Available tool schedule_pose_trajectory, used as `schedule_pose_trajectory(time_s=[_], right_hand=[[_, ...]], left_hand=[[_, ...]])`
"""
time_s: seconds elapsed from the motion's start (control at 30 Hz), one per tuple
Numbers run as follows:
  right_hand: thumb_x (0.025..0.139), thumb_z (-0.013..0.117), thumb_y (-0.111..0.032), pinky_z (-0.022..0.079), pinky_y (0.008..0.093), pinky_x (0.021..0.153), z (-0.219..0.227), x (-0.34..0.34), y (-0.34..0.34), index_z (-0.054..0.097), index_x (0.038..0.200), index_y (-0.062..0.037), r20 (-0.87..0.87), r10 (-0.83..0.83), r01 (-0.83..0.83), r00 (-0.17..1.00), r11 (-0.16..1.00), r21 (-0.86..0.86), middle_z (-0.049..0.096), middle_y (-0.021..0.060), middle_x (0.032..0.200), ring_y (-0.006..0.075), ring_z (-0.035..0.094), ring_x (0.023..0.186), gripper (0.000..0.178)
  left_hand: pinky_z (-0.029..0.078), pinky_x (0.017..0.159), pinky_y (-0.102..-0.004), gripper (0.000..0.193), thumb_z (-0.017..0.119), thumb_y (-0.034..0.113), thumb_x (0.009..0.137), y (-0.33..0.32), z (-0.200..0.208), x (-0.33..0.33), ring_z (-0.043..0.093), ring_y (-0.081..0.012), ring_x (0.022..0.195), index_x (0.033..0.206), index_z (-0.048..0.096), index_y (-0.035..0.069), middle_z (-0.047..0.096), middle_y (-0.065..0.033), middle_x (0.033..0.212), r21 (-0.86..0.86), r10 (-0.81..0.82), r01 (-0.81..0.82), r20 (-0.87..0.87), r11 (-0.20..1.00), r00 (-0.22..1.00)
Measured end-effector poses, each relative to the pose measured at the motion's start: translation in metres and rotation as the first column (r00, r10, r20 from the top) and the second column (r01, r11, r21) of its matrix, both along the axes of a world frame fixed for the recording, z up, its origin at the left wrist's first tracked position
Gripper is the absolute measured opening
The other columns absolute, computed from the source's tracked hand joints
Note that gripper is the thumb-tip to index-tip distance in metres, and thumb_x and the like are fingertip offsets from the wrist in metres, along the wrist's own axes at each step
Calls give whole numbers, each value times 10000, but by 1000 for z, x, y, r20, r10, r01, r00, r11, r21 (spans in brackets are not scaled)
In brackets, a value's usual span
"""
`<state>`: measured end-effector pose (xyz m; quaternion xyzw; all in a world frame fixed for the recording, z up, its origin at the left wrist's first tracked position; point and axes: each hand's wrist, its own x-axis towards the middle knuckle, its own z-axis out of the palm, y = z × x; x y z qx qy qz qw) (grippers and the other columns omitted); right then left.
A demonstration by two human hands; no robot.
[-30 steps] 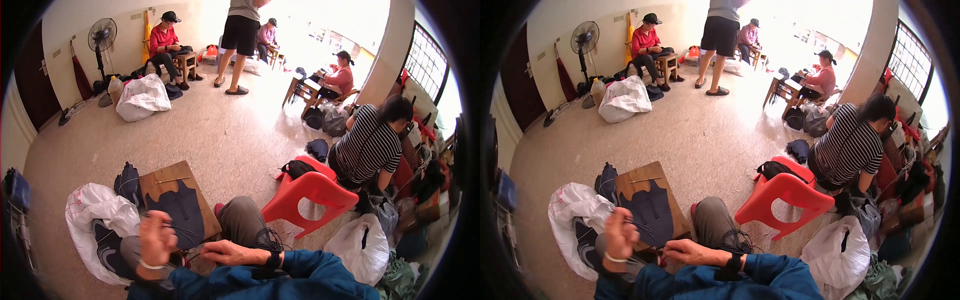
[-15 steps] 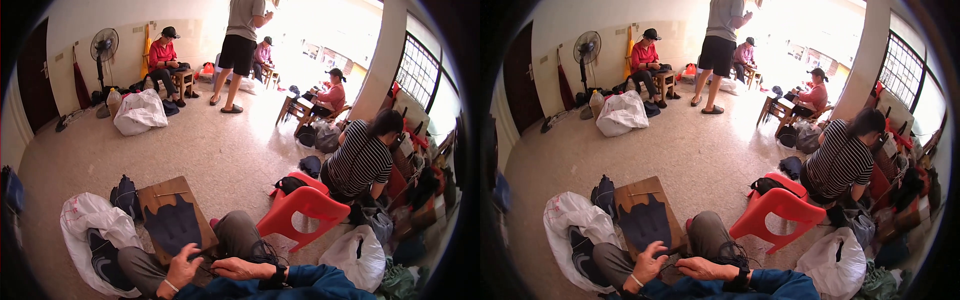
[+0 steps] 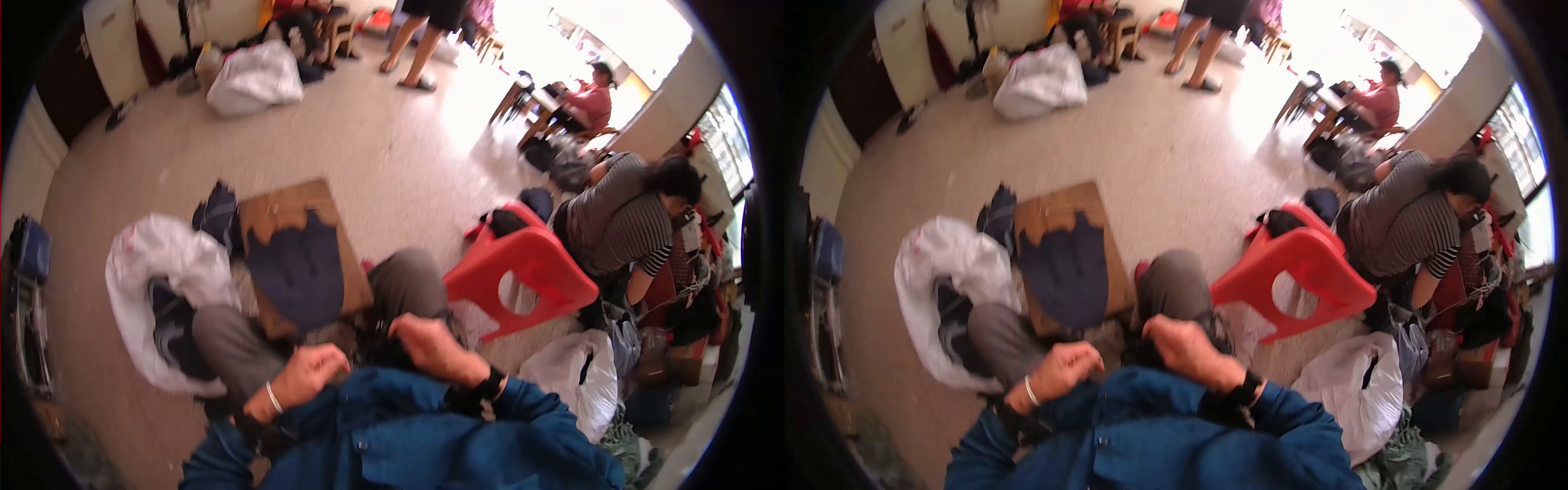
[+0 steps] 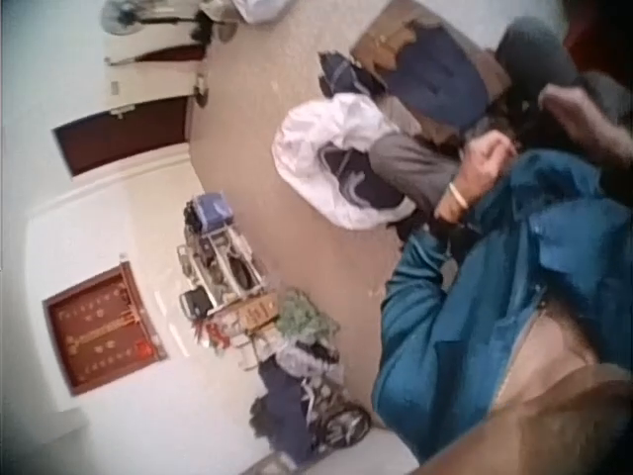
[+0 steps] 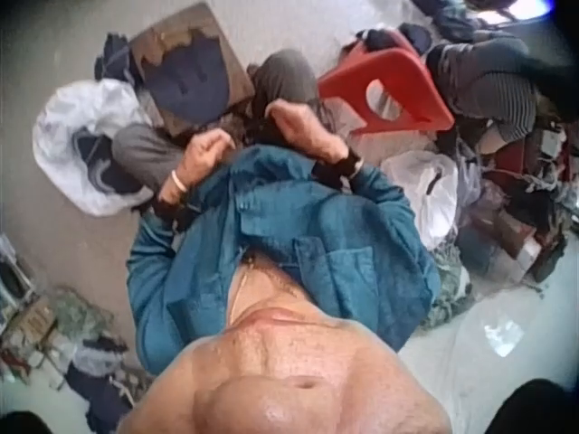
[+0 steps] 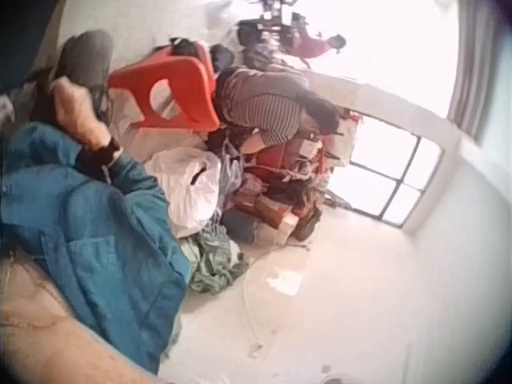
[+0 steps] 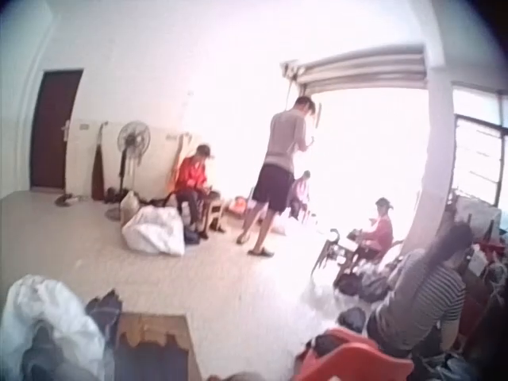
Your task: Thread laces or elastic through shoe upper components in a manufacturing setting.
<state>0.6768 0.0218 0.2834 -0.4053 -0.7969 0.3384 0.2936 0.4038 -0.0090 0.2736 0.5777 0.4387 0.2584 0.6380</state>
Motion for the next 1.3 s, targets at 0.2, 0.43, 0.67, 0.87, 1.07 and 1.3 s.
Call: schedule_pose_trajectory(time_s=[0.2,0.43,0.67,0.87,1.07,1.3], right_hand=[[911,523,16,476,393,617,8,1,9,579,993,-31,-3,-63,63,998,996,-66,561,199,733,378,611,704,110],[944,513,-6,452,349,596,12,23,17,574,998,-43,29,-213,214,977,975,-51,540,156,712,297,571,637,89],[926,520,-1,479,401,637,-36,63,17,561,993,-32,182,-344,340,921,939,54,597,201,770,388,625,746,84],[924,511,18,482,373,655,-38,50,25,566,973,-12,194,-334,322,922,943,87,580,211,787,391,614,748,80],[839,543,31,484,407,728,-21,15,19,578,1022,-43,245,-70,51,967,995,84,620,183,938,376,613,884,201],[873,590,-18,518,400,841,-9,-44,16,565,1154,29,-192,-14,-18,981,986,-167,620,202,1067,383,625,989,286]], left_hand=[[408,565,-223,179,545,135,974,1,-22,1,501,-46,613,906,667,23,555,31,669,343,4,-14,30,939,1000],[413,589,-217,202,549,153,985,-7,-12,-14,513,-42,633,908,674,13,589,31,709,-24,-16,16,-3,1000,1000],[240,440,-205,205,547,183,991,-4,14,-63,321,-13,471,871,621,34,411,81,583,-283,130,-82,154,956,980],[468,702,-288,195,534,127,956,-4,-9,-48,581,-131,736,851,615,-16,625,-78,767,158,101,-72,-180,985,979],[446,683,-233,175,551,117,971,21,2,2,547,-74,749,938,661,-15,628,-13,796,93,150,-143,-72,985,986],[431,679,-232,182,555,128,976,25,1,21,520,-66,743,956,665,-15,610,8,794,159,134,-123,-61,980,989]])
